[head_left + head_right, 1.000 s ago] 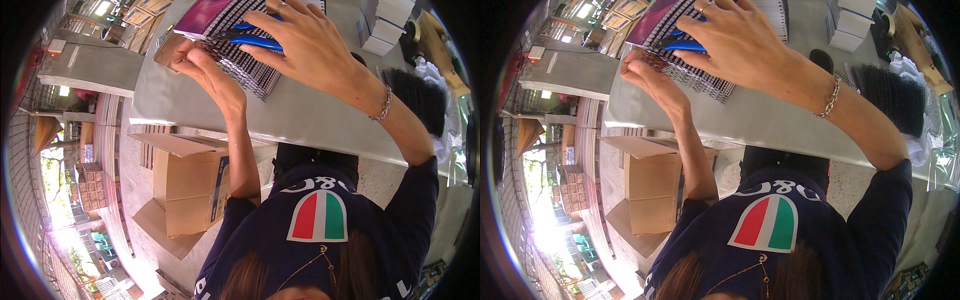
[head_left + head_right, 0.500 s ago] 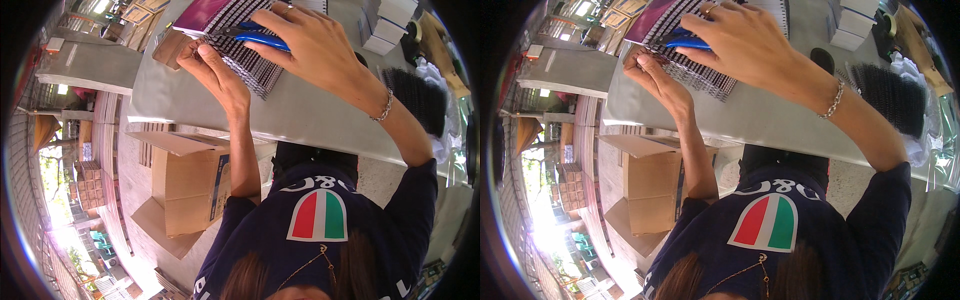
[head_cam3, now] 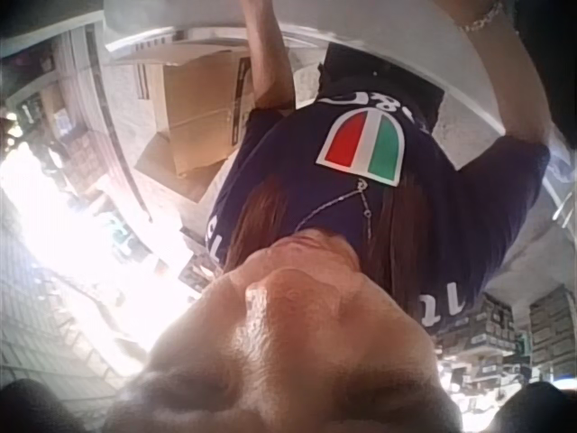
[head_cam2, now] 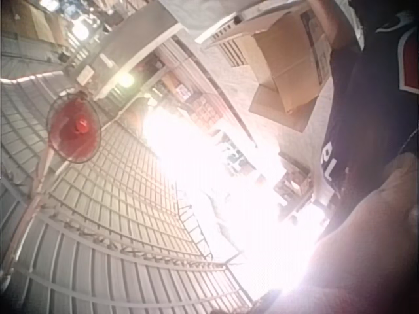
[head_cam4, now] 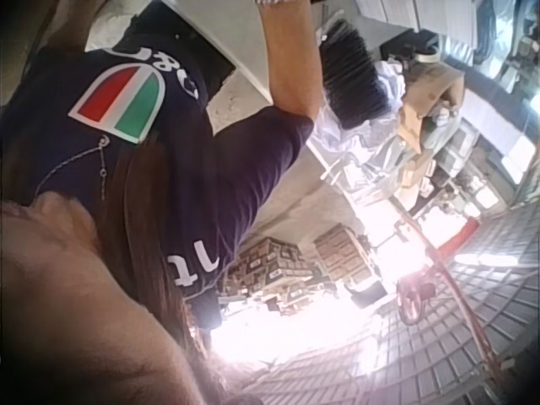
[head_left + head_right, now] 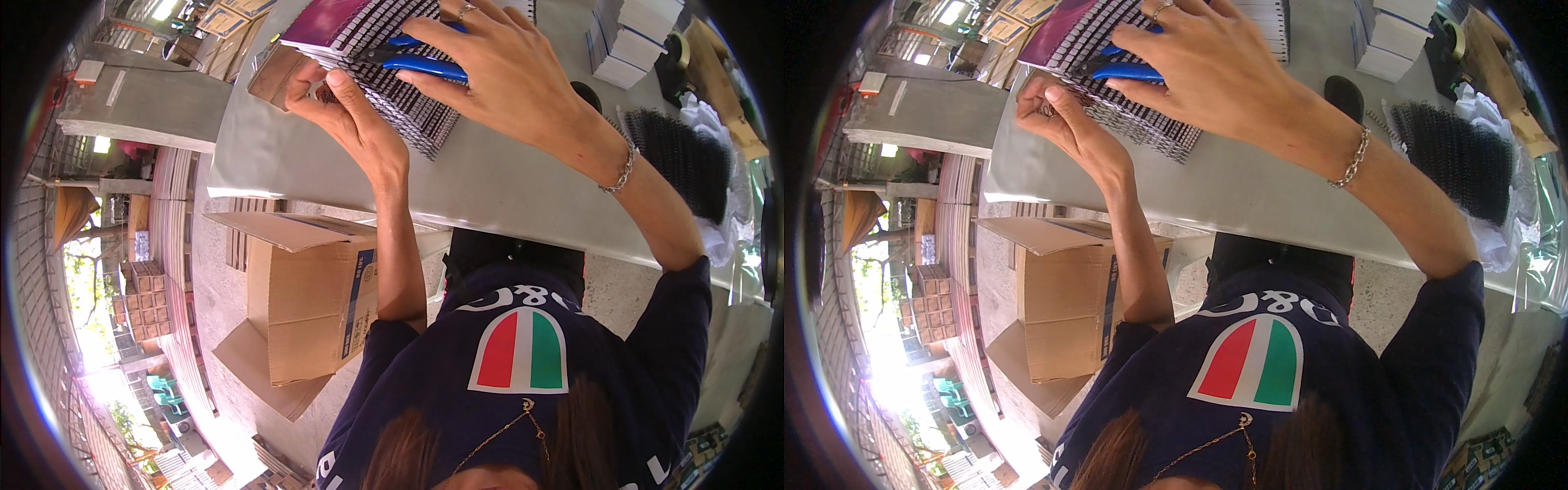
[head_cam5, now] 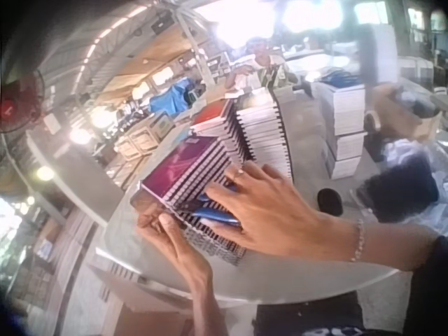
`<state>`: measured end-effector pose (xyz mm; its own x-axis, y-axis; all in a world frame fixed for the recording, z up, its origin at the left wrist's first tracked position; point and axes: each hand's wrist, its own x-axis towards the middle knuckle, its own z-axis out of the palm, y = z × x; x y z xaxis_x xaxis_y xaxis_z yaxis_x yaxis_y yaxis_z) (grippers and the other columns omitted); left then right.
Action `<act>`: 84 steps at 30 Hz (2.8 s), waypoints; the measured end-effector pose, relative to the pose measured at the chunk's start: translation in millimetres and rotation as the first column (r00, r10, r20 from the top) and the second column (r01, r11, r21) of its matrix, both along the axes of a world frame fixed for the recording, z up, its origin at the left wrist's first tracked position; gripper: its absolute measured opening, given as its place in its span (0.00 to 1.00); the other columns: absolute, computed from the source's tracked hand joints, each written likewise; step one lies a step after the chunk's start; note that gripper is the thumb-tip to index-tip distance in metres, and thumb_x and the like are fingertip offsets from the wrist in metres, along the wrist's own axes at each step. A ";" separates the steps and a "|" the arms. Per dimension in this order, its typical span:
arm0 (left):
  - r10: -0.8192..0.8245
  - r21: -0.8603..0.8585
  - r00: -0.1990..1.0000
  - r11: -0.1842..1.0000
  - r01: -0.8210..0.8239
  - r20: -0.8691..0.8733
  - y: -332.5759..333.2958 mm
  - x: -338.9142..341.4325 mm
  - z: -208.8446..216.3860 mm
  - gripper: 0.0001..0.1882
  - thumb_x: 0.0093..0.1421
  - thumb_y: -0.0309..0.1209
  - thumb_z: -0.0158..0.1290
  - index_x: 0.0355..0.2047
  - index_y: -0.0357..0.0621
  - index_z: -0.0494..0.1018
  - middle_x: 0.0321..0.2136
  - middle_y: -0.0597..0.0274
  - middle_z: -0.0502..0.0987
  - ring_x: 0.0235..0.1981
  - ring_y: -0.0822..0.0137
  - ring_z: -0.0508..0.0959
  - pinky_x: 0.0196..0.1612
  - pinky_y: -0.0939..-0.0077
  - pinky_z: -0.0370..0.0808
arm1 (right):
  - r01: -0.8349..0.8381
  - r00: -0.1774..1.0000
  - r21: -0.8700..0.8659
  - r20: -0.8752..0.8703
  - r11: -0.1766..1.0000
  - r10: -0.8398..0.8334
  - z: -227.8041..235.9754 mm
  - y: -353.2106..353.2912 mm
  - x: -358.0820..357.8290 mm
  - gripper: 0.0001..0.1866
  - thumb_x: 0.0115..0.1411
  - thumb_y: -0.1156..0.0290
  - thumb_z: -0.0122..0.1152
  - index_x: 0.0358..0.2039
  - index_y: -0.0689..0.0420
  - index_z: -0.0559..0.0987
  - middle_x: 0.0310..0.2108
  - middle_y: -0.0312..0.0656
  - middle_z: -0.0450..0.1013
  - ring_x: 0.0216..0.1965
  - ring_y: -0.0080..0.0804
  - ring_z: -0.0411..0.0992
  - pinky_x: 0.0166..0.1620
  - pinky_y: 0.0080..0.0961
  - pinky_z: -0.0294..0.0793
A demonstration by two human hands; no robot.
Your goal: The person uses pliers to trim the spiral binding of stacked notebooks. They repeatedly pick up a notebook, cut the binding, and place it back on the stack.
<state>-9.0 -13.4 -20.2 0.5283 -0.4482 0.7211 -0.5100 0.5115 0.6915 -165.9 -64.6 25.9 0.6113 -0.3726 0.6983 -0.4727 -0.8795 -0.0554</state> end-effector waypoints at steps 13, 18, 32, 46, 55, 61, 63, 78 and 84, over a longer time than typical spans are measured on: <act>0.027 0.018 0.996 1.000 -0.025 -0.087 0.9 0.3 -5.0 0.20 0.77 0.45 0.37 0.51 0.39 0.61 0.44 0.60 0.62 0.45 0.69 0.65 0.52 0.71 0.64 | 0.065 0.983 -0.097 0.178 0.993 -0.047 -18.6 -5.0 -0.8 0.21 0.62 0.48 0.64 0.47 0.49 0.81 0.41 0.43 0.78 0.40 0.43 0.79 0.42 0.40 0.78; 0.094 -0.055 0.994 0.994 -0.097 -0.054 -2.5 -7.3 -2.6 0.21 0.77 0.47 0.37 0.52 0.40 0.61 0.47 0.60 0.63 0.48 0.71 0.66 0.53 0.72 0.66 | 0.100 0.990 -0.099 0.107 0.990 -0.089 -13.9 -0.5 -1.8 0.24 0.60 0.49 0.67 0.51 0.49 0.80 0.48 0.44 0.75 0.48 0.43 0.75 0.50 0.42 0.75; 0.061 0.088 0.998 0.994 -0.060 -0.007 -0.2 8.1 -20.0 0.19 0.77 0.42 0.40 0.49 0.36 0.63 0.44 0.57 0.61 0.46 0.66 0.63 0.53 0.69 0.63 | 0.093 0.992 0.326 -0.110 0.941 -0.060 -6.9 0.0 7.9 0.20 0.64 0.47 0.61 0.43 0.50 0.81 0.31 0.41 0.80 0.31 0.45 0.80 0.38 0.42 0.80; -0.061 0.068 0.992 0.995 0.068 -0.109 5.4 0.6 -22.6 0.20 0.76 0.43 0.42 0.55 0.39 0.60 0.51 0.57 0.62 0.49 0.67 0.65 0.56 0.68 0.64 | 0.035 0.999 -0.014 -0.008 0.999 -0.036 -24.2 -1.8 1.0 0.27 0.64 0.48 0.62 0.55 0.55 0.76 0.50 0.49 0.67 0.51 0.46 0.68 0.55 0.49 0.69; -0.016 0.105 0.995 0.994 0.027 -0.102 5.0 0.9 -28.5 0.21 0.76 0.45 0.40 0.54 0.38 0.60 0.46 0.59 0.62 0.43 0.69 0.64 0.50 0.71 0.65 | 0.138 0.984 0.384 -0.157 0.913 -0.083 -12.0 6.5 7.4 0.20 0.62 0.46 0.63 0.39 0.50 0.81 0.39 0.41 0.80 0.41 0.39 0.80 0.43 0.39 0.80; -0.019 -0.046 0.984 0.999 0.011 -0.176 -3.2 -0.9 -34.4 0.23 0.75 0.49 0.41 0.54 0.41 0.61 0.47 0.60 0.67 0.47 0.71 0.68 0.52 0.72 0.67 | 0.110 0.978 -0.179 0.193 0.978 -0.075 -38.8 -7.4 0.8 0.21 0.62 0.46 0.63 0.44 0.49 0.80 0.39 0.42 0.79 0.39 0.41 0.79 0.42 0.40 0.79; -0.028 -0.027 0.986 0.999 0.024 -0.163 -1.7 0.6 -34.7 0.24 0.75 0.50 0.42 0.55 0.42 0.60 0.47 0.60 0.67 0.47 0.70 0.68 0.53 0.72 0.67 | 0.095 0.992 -0.077 0.085 0.993 -0.088 -33.5 -2.4 -1.7 0.24 0.62 0.47 0.64 0.50 0.50 0.78 0.47 0.44 0.74 0.46 0.43 0.75 0.50 0.43 0.75; 0.022 0.072 0.999 0.997 -0.018 -0.044 4.2 -1.8 -37.7 0.16 0.77 0.40 0.41 0.47 0.36 0.63 0.44 0.57 0.63 0.45 0.68 0.64 0.52 0.71 0.64 | 0.119 0.991 0.331 -0.092 0.936 -0.093 -26.2 6.3 4.9 0.21 0.62 0.47 0.63 0.44 0.50 0.81 0.43 0.41 0.79 0.45 0.39 0.78 0.47 0.41 0.78; 0.010 0.097 0.989 0.995 0.004 -0.148 8.1 -7.2 -33.4 0.17 0.77 0.42 0.38 0.48 0.37 0.62 0.45 0.59 0.62 0.45 0.69 0.64 0.53 0.71 0.63 | 0.067 0.988 -0.034 0.143 0.997 -0.061 -55.7 -5.8 -1.0 0.25 0.60 0.47 0.66 0.51 0.49 0.80 0.49 0.48 0.74 0.46 0.46 0.76 0.51 0.43 0.75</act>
<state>-16.1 -5.3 -53.6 0.6275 -0.5102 0.5882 -0.4000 0.4369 0.8057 -166.9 -70.4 -29.9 0.4806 -0.3790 0.7908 -0.5177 -0.8505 -0.0930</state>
